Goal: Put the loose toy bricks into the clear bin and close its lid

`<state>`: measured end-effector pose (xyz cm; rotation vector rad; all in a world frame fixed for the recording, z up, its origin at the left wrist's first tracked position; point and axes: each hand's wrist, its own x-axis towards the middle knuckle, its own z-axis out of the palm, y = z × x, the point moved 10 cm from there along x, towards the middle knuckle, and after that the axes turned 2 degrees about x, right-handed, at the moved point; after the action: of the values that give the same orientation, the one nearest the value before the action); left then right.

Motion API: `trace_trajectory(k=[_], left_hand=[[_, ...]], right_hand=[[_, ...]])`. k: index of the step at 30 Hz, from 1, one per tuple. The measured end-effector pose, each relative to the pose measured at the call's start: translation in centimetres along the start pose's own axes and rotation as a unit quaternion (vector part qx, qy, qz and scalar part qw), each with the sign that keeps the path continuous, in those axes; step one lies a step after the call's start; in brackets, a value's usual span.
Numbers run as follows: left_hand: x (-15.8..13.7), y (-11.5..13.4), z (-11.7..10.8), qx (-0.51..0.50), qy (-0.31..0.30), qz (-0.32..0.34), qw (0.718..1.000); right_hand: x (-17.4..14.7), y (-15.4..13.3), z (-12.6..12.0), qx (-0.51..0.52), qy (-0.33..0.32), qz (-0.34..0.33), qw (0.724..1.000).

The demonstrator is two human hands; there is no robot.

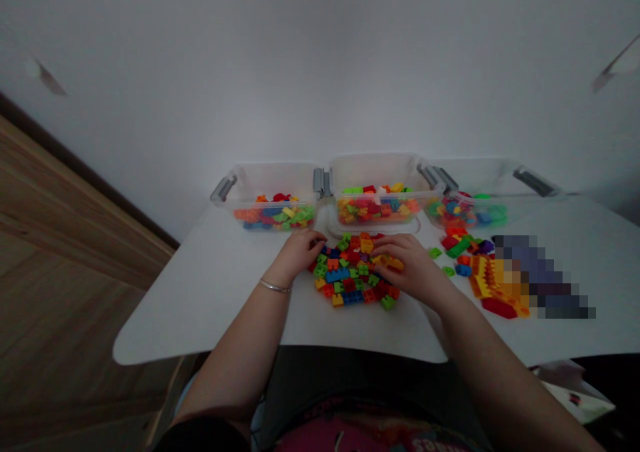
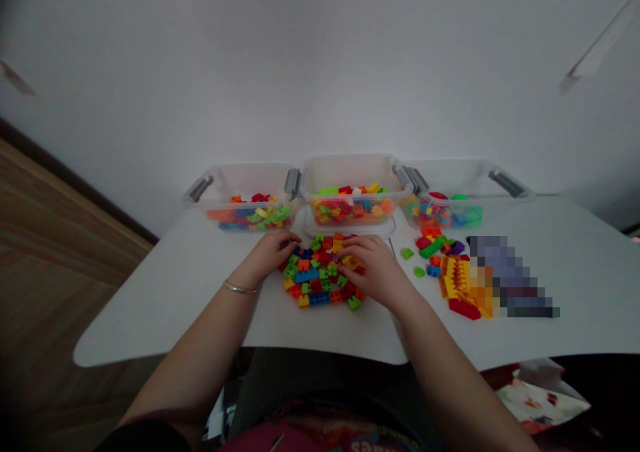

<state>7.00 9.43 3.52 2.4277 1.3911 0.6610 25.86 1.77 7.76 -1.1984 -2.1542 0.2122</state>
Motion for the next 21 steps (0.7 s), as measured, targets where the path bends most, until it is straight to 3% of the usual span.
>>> trace_trajectory(k=[3, 9, 16, 21], left_hand=[[0.0, -0.1, 0.0, 0.003, -0.002, -0.003, 1.0], [0.2, -0.1, 0.2, 0.006, -0.002, 0.004, 1.0], [0.2, -0.3, 0.2, 0.005, 0.001, 0.001, 1.0], [0.2, -0.3, 0.3, 0.002, 0.0, 0.003, 1.0]], right_hand=[[-0.6, -0.4, 1.4, -0.022, -0.038, -0.004, 0.999], [-1.1, 0.1, 1.7, -0.048, -0.041, -0.001, 0.998], [-2.2, 4.4, -1.5, -0.098, 0.019, 0.085, 0.991], [-4.6, 7.6, -3.4, -0.25, -0.021, 0.204, 0.946]])
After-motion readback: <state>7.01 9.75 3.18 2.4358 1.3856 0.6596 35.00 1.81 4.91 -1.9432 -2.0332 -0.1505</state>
